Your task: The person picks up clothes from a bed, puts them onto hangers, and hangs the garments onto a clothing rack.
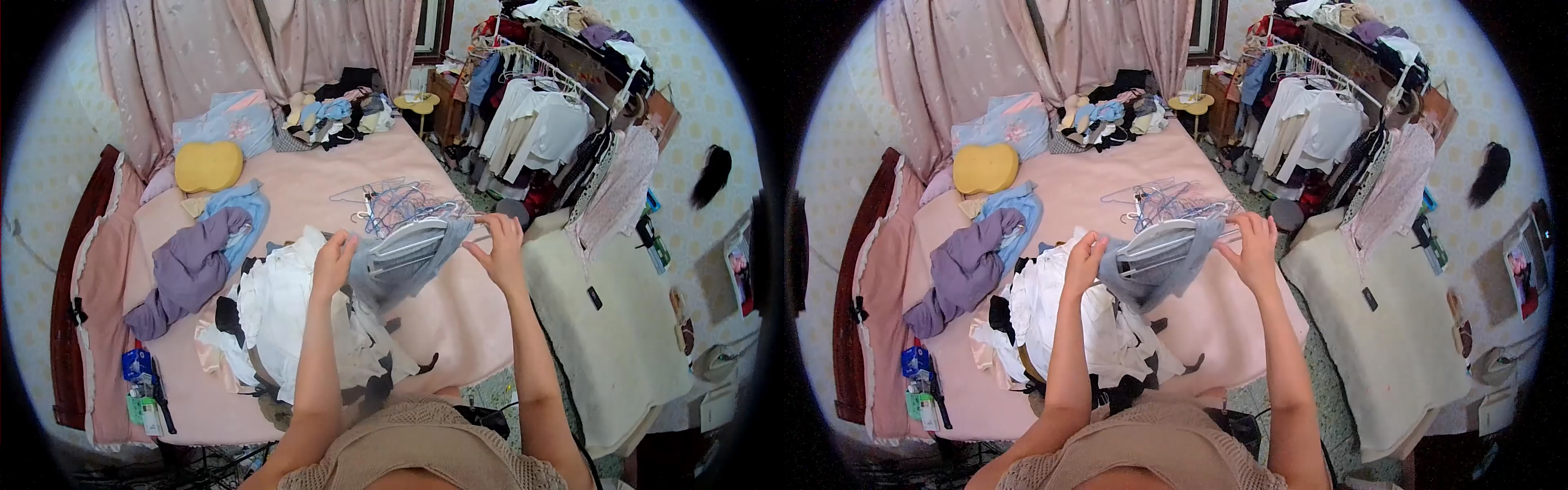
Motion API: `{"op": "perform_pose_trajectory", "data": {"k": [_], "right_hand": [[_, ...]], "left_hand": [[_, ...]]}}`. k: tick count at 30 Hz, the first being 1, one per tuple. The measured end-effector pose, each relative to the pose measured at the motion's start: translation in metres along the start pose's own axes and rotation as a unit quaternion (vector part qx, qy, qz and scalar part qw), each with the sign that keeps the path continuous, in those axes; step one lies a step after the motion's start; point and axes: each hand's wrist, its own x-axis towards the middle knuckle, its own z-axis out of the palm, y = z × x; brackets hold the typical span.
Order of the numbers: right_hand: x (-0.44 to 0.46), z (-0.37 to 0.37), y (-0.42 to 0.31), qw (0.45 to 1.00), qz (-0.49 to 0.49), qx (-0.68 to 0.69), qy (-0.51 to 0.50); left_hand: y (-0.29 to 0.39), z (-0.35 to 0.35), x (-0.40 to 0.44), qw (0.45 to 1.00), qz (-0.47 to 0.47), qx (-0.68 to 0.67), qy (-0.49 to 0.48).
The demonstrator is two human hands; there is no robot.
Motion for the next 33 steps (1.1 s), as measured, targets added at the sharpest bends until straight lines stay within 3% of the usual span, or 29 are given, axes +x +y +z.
{"op": "perform_pose_trajectory", "data": {"k": [4, 7, 9, 11, 13, 15, 16, 18, 19, 20, 21, 25, 26, 28, 30, 32, 33], "right_hand": [[-0.005, 0.007, 0.000, 1.000, -0.017, -0.006, 0.020], [-0.005, 0.009, -0.001, 0.995, 0.026, 0.064, 0.069], [-0.002, 0.000, -0.009, 0.989, 0.000, 0.036, 0.143], [0.004, -0.008, -0.014, 0.987, -0.047, -0.014, 0.155], [-0.002, -0.002, -0.004, 0.996, -0.054, 0.077, -0.012], [-0.009, 0.001, -0.006, 0.994, -0.046, 0.095, 0.011], [-0.010, -0.001, -0.008, 0.994, 0.005, 0.100, -0.041], [-0.016, 0.000, -0.009, 0.988, 0.072, 0.098, -0.093], [-0.018, 0.000, -0.008, 0.988, 0.072, 0.099, -0.095], [-0.018, 0.001, -0.008, 0.993, 0.044, 0.076, -0.084], [-0.019, 0.001, -0.008, 0.996, 0.017, 0.054, -0.073], [-0.024, 0.022, -0.002, 0.993, 0.001, 0.111, -0.027], [-0.025, 0.028, 0.003, 0.992, 0.035, 0.122, -0.019], [-0.023, 0.028, 0.002, 0.989, 0.068, 0.133, -0.010], [-0.022, 0.025, 0.002, 0.956, 0.201, 0.210, -0.025], [-0.024, 0.023, 0.009, 0.959, 0.187, 0.211, -0.025], [-0.025, 0.023, 0.011, 0.962, 0.174, 0.210, -0.026]], "left_hand": [[-0.008, 0.004, -0.002, 0.999, -0.015, -0.048, 0.000], [0.000, -0.002, 0.000, 0.999, -0.004, -0.045, -0.010], [0.008, -0.004, -0.001, 0.997, 0.064, 0.044, 0.022], [0.015, -0.001, -0.004, 0.997, 0.044, 0.053, 0.019], [0.020, 0.000, -0.006, 0.998, 0.026, 0.061, 0.015], [0.023, -0.001, -0.006, 0.994, -0.058, 0.074, 0.061], [0.016, -0.003, -0.003, 0.994, -0.057, 0.074, 0.062], [0.003, -0.008, 0.003, 0.980, -0.083, -0.071, 0.167], [0.001, -0.007, 0.004, 0.980, -0.085, -0.071, 0.168], [0.001, -0.006, 0.005, 0.944, -0.103, -0.277, 0.145], [0.002, -0.005, 0.005, 0.867, -0.116, -0.471, 0.115], [0.013, 0.006, 0.002, 0.832, -0.149, -0.534, 0.001], [0.018, 0.009, -0.001, 0.823, -0.147, -0.548, -0.017], [0.032, 0.006, -0.005, 0.852, -0.121, -0.509, -0.011], [0.033, 0.003, -0.005, 0.878, -0.095, -0.469, -0.004], [0.029, -0.005, -0.004, 0.928, -0.087, -0.362, 0.023], [0.021, -0.006, -0.003, 0.928, -0.089, -0.362, 0.023]]}}
